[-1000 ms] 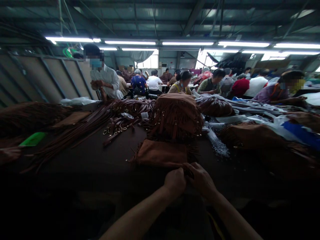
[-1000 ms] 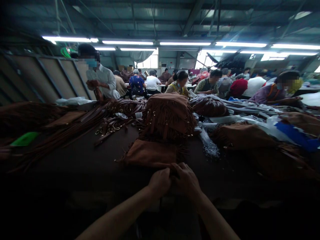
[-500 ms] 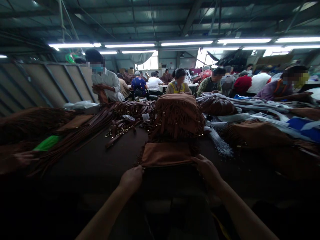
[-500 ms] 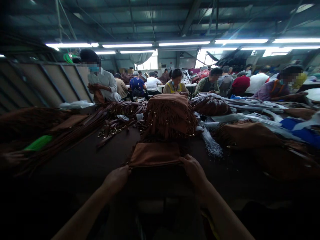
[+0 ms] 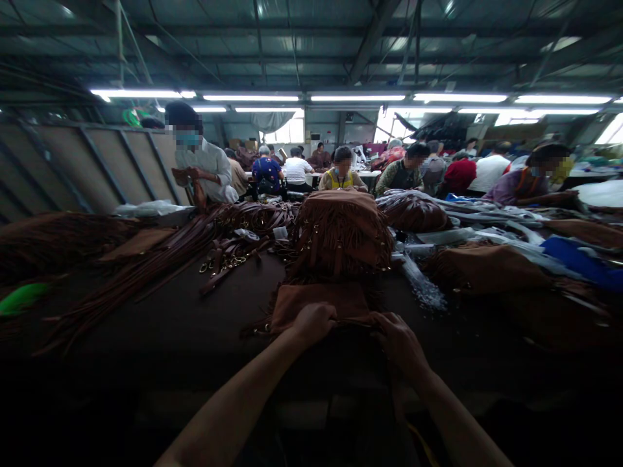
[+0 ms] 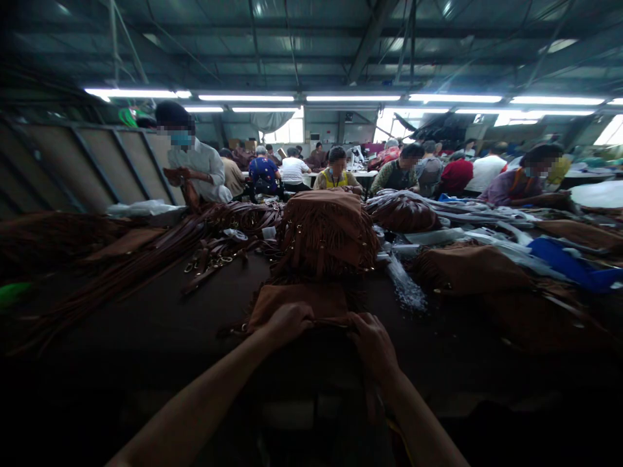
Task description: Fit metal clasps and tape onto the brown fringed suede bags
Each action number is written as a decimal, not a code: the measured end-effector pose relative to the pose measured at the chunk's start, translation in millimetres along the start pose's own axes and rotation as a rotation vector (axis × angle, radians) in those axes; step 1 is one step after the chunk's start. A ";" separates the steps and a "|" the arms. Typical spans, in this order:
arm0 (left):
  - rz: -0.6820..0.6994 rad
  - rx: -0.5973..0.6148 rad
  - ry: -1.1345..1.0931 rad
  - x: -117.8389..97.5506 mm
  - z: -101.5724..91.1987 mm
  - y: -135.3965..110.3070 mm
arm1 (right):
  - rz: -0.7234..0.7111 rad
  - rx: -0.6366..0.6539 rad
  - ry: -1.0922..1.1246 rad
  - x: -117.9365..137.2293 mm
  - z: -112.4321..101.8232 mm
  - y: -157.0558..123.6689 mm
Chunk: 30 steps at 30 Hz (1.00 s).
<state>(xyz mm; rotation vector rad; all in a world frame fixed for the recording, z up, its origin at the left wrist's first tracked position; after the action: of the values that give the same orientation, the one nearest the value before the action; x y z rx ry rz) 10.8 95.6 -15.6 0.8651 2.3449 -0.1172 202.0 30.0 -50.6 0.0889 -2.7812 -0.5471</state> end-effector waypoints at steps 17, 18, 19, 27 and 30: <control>-0.113 -0.304 -0.118 -26.5 -88.9 -16.3 | 0.519 0.153 0.817 53.9 71.8 -3.1; -0.099 -0.316 -0.167 -22.4 -88.7 -14.8 | 0.515 0.133 0.816 54.6 66.9 -3.9; -0.080 -0.321 -0.224 -18.3 -87.6 -12.0 | 0.514 0.095 0.818 54.9 60.9 -3.5; 0.027 -0.282 -0.293 -10.3 -50.4 -6.0 | 0.614 -0.068 1.102 46.2 63.5 10.2; 0.248 -0.288 -0.120 -23.4 -21.2 -23.5 | 0.561 -0.064 1.040 37.1 72.0 7.8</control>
<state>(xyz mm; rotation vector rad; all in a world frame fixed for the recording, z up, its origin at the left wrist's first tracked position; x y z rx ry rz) -1.1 70.3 12.1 0.9643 2.0599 0.2591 144.5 58.8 -100.5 -0.3219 -1.6620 -0.2992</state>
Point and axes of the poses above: each hand's wrist, its own y-axis towards the middle knuckle, its own z-axis out of the palm, x = y × z, the point moved 7 cm from there along y, towards the middle knuckle, and after that the axes turned 12 degrees about -y, right-handed, at the moved point
